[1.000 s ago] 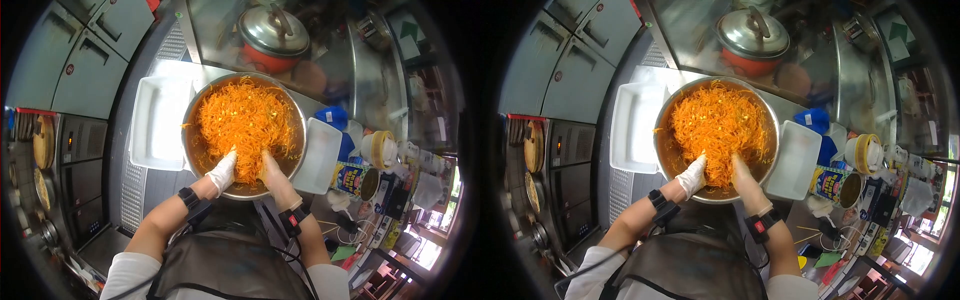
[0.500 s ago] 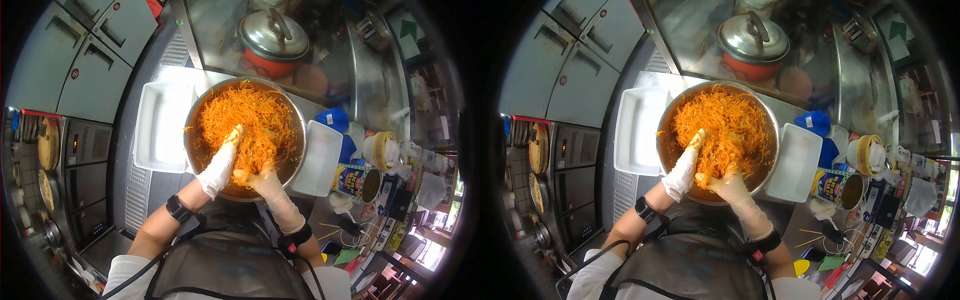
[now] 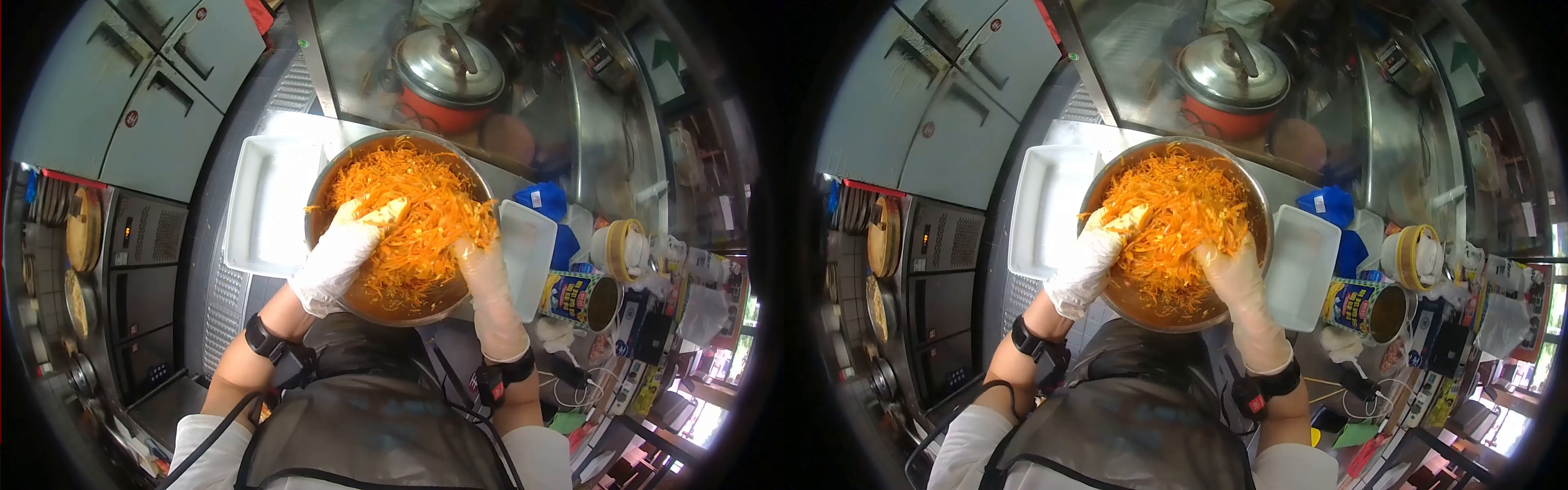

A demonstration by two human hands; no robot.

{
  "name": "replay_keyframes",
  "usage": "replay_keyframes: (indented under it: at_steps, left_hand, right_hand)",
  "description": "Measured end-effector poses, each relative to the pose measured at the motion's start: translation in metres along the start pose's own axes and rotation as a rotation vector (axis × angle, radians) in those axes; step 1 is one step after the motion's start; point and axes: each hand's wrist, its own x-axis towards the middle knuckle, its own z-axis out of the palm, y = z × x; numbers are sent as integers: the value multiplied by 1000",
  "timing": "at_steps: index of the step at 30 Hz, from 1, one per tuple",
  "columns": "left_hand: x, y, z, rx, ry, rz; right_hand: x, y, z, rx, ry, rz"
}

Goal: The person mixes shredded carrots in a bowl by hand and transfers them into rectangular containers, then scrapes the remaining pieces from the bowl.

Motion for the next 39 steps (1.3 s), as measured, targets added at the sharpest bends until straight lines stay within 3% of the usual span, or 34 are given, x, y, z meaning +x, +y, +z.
replay_keyframes:
  at_steps: [2, 6, 8, 13, 19, 21, 24, 27, 28, 30, 32, 33, 35, 39]
  left_hand:
    - [8, -15, -18, 116, 92, -31]
    - [6, -13, -16, -37, 80, 14]
    - [5, -3, -6, -10, 51, -9]
    - [4, 5, 6, 53, 16, -42]
    - [8, 3, 4, 311, 66, -31]
    - [8, -6, -7, 396, -60, 112]
    - [11, 0, -4, 362, -105, 102]
    - [16, -5, -8, 528, -56, 171]
    - [16, -7, -6, 527, -55, 164]
    - [22, -5, 1, 405, -10, 66]
    - [28, -13, -5, 402, -9, 83]
    - [30, -15, -5, 320, -21, 96]
    - [27, -14, -3, 84, -58, 29]
    - [24, -6, 0, -119, -114, -144]
  right_hand:
    - [3, -2, -2, 17, 13, -13]
    - [5, 0, -1, 100, 38, 63]
    - [7, -5, 2, -94, -3, 47]
    - [4, 0, -2, -61, -38, 14]
    - [2, -10, -3, -158, -35, -66]
    - [4, -12, -3, -256, -42, -122]
    - [12, -15, -3, -375, -72, -73]
    - [10, -11, 1, -253, -8, -133]
    - [11, -6, -3, -411, -27, -91]
    - [14, 8, -7, -570, -38, -57]
    - [18, 25, -4, -494, 7, -251]
    - [18, 19, 1, -492, 2, -249]
    - [15, 1, 9, -706, -110, -419]
    - [14, 14, 19, -721, -193, -407]
